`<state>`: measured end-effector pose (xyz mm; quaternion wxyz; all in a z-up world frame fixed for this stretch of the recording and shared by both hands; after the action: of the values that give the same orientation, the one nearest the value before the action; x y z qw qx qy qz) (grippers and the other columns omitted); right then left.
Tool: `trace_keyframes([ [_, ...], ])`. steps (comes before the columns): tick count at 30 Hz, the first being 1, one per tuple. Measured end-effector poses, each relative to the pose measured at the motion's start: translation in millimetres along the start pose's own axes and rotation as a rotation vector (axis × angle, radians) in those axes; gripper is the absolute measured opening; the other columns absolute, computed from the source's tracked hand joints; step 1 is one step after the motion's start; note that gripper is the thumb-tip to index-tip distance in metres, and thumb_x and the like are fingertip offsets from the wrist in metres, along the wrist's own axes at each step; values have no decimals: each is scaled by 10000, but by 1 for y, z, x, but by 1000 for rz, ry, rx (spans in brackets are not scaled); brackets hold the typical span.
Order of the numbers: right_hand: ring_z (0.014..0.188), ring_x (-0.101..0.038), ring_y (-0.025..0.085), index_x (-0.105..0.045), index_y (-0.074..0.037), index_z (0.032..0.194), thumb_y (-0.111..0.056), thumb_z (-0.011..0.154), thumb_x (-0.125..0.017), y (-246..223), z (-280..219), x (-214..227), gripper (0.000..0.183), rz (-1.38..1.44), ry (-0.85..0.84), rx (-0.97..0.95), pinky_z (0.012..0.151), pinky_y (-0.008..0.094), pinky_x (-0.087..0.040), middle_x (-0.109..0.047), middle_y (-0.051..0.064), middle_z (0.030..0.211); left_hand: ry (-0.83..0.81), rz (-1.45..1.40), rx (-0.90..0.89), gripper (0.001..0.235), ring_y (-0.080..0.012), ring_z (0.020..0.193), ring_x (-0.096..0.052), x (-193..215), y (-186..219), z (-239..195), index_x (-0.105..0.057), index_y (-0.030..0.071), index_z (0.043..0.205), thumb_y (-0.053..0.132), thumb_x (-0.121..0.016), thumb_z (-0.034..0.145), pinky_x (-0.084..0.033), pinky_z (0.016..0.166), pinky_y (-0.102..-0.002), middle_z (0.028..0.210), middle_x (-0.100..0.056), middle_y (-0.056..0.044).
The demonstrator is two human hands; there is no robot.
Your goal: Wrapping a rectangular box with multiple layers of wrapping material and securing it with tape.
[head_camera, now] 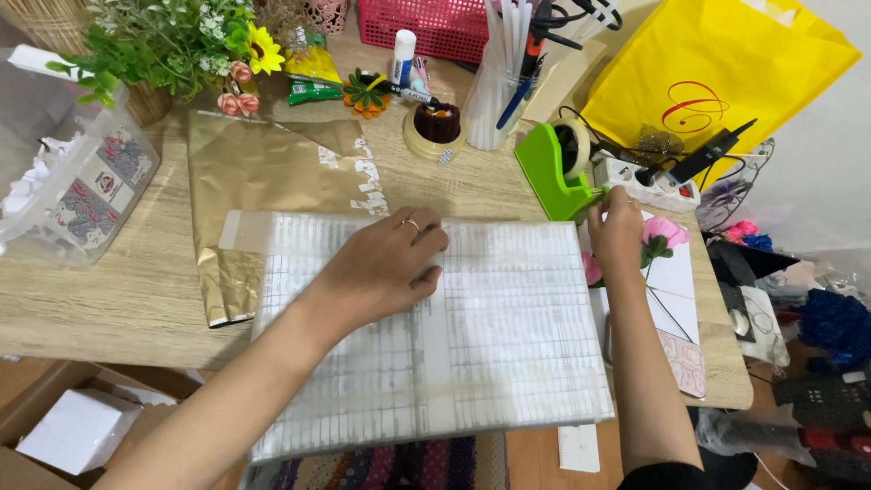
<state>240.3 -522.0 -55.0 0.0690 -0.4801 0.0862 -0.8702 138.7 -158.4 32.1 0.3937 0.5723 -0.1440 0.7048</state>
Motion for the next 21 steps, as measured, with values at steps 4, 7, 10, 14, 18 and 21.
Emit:
trace_keyframes([
  [4, 912, -639, 455, -545, 1, 947, -62, 963, -621, 3, 1, 0, 101, 29, -15, -22, 833, 542, -522, -621, 228, 797, 10, 27, -6, 356, -281, 1224, -594, 3, 3, -1, -624, 55, 1243, 251, -569, 951, -524, 968, -349, 1222, -615, -132],
  [7, 893, -651, 448, -561, -9, 951, -98, 978, -634, 22, -2, -7, 117, 68, -27, -105, 816, 547, -517, -632, 217, 793, 23, 52, -14, 348, -270, 1205, -612, 4, 3, -1, -626, 55, 1245, 237, -567, 954, -533, 949, -332, 1204, -626, -130],
  [10, 835, -674, 286, -645, -117, 951, -233, 994, -682, 68, -9, -22, 129, 210, -14, -314, 760, 434, -531, -677, 76, 780, 16, 90, -17, 345, -250, 1149, -637, 5, 7, 0, -632, 61, 1241, 227, -559, 948, -541, 917, -311, 1171, -637, -116],
  [14, 758, -710, 174, -714, -140, 955, -179, 971, -704, 76, -13, -19, 43, 350, -98, -426, 712, 310, -536, -726, 25, 768, -47, 113, 38, 398, -237, 1077, -645, 2, 7, 0, -616, 60, 1268, 153, -537, 889, -544, 884, -313, 1138, -630, -112],
  [18, 699, -716, 130, -748, -150, 987, -147, 953, -712, 88, -9, -25, 49, 410, -170, -451, 673, 243, -524, -731, 27, 752, -30, 111, 33, 434, -261, 1078, -657, 3, 8, 0, -623, 34, 1283, 123, -544, 866, -546, 877, -322, 1162, -643, -136],
  [21, 659, -706, 125, -749, -111, 1032, -145, 930, -721, 95, -7, -35, 112, 446, -203, -460, 635, 234, -519, -727, 46, 734, -9, 132, 24, 415, -267, 1031, -669, 7, 12, -2, -630, 24, 1274, 121, -555, 877, -556, 860, -324, 1112, -658, -142],
])
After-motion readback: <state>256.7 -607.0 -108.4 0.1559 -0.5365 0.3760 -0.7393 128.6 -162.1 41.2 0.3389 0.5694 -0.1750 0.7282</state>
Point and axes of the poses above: each hand's wrist, its own z-axis towards the middle knuckle, its own x-axis out of the back of the hand, y = z × x, the point moved 8 cm from there along z, towards the middle knuckle
